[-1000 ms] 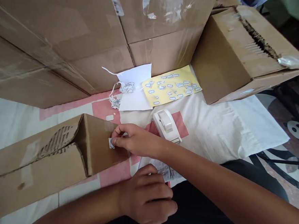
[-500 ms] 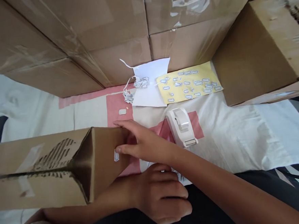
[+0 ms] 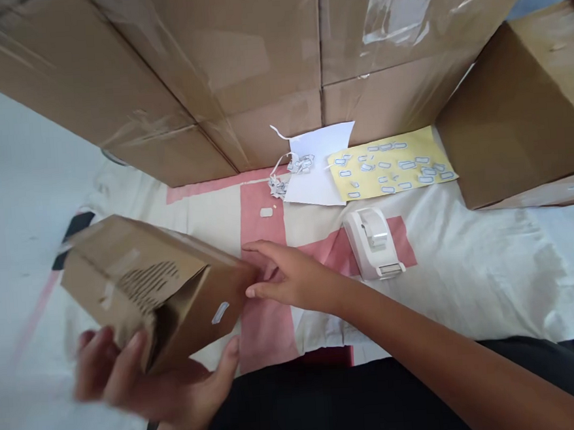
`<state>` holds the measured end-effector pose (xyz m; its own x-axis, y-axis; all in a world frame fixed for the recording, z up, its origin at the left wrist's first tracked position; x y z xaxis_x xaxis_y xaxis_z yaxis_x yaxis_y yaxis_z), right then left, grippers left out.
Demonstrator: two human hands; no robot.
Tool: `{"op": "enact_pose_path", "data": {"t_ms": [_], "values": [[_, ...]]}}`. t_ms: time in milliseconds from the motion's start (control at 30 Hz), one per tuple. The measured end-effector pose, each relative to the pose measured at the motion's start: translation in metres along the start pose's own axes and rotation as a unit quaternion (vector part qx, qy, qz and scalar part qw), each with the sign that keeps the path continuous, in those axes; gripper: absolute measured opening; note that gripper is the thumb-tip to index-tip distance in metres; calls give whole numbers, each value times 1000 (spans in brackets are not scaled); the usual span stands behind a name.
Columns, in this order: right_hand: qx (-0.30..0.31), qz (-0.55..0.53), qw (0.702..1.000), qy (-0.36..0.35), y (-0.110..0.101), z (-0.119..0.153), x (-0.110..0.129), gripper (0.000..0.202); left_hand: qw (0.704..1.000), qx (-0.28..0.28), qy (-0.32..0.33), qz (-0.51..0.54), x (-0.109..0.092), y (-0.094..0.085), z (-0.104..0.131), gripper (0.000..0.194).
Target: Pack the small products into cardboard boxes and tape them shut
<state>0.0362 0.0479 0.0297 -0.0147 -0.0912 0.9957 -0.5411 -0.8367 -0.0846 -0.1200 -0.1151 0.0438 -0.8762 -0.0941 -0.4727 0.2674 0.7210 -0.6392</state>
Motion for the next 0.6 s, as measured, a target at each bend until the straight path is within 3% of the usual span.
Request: {"op": "enact_pose_path", "data": {"t_ms": [67,133,267,600], "values": [[5,10,999,-42,8,-2,2,70,997,-52,47,-35,7,-1,-6,112],[6,42,996,-77,17,-6,5,71,993,-69,80,-55,10,3,-6,104],[-6,137,985,-105,29,-15,10,65,990,-96,86,-63,13,8,1,90],[-4,213,965,-154,29,-14,5,48,995,-59,70,-42,13,5,4,84]]}}
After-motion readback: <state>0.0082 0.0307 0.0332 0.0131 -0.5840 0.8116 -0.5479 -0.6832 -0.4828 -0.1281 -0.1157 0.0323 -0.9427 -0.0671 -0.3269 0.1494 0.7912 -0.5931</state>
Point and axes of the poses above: each hand's wrist, its own z-axis away from the middle knuckle, its own y-axis out of the palm, x = y × z, the point moved 1 cm from there along -z, towards the middle knuckle, and after that the axes turned 11 degrees about -y, right-handed, at the moved point
